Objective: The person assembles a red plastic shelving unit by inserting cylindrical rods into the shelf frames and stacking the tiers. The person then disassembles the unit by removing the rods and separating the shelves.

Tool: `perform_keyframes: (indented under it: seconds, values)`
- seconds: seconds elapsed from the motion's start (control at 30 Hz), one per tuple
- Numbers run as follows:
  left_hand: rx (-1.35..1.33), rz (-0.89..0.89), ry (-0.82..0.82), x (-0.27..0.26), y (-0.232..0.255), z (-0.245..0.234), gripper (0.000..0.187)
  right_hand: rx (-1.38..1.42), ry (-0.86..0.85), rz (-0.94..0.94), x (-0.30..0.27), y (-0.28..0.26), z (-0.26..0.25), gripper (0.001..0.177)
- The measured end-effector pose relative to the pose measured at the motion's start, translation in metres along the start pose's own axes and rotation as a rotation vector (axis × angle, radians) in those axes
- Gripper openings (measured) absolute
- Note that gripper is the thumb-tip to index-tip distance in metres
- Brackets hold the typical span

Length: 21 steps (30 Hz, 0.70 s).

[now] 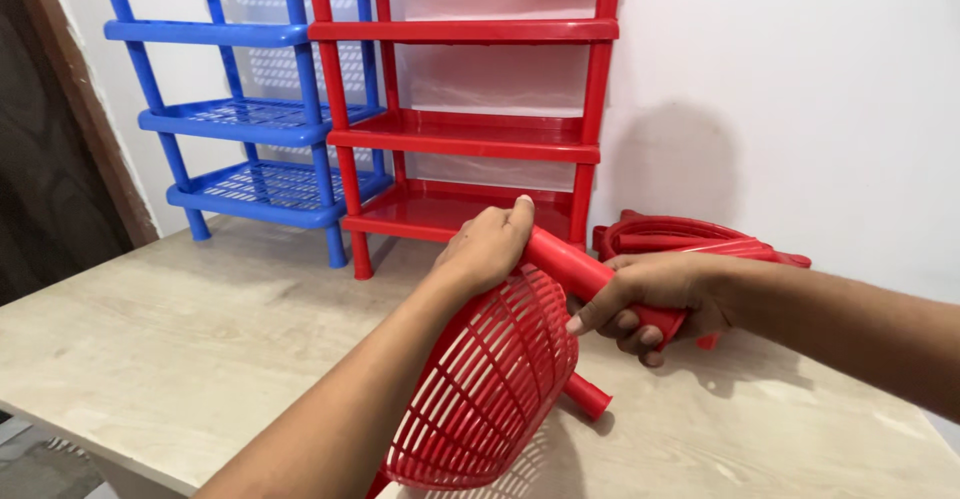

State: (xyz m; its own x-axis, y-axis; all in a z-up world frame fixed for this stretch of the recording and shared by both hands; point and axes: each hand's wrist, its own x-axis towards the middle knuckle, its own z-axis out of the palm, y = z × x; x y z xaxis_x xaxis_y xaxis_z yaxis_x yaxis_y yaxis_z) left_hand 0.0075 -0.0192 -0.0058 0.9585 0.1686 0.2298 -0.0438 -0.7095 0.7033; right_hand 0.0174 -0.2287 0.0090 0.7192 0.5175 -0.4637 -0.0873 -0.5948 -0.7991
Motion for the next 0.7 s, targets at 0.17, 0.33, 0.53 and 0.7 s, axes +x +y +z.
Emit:
perform_keyframes:
  seconds: [0.17, 0.33, 0.53, 0.7]
  values:
    - [-0.033, -0.031, 0.009, 0.018, 0.007, 0.008, 0.069, -0.694, 0.553, -0.276, -0.002, -0.004, 0.004, 0.021]
    - [-0.062, -0.019, 0.019, 0.029, 0.005, 0.011, 0.069, -1.346, 0.983, -0.382, -0.007, 0.001, 0.017, 0.040]
    - [-0.065, -0.050, -0.104, 0.030, 0.003, 0.002, 0.074, -0.281, 0.445, -0.070, -0.014, -0.011, -0.008, 0.069]
    - [-0.077, -0.018, -0.049, 0.024, 0.006, 0.006, 0.071, -0.014, 0.096, -0.141, -0.012, -0.002, -0.024, 0.067]
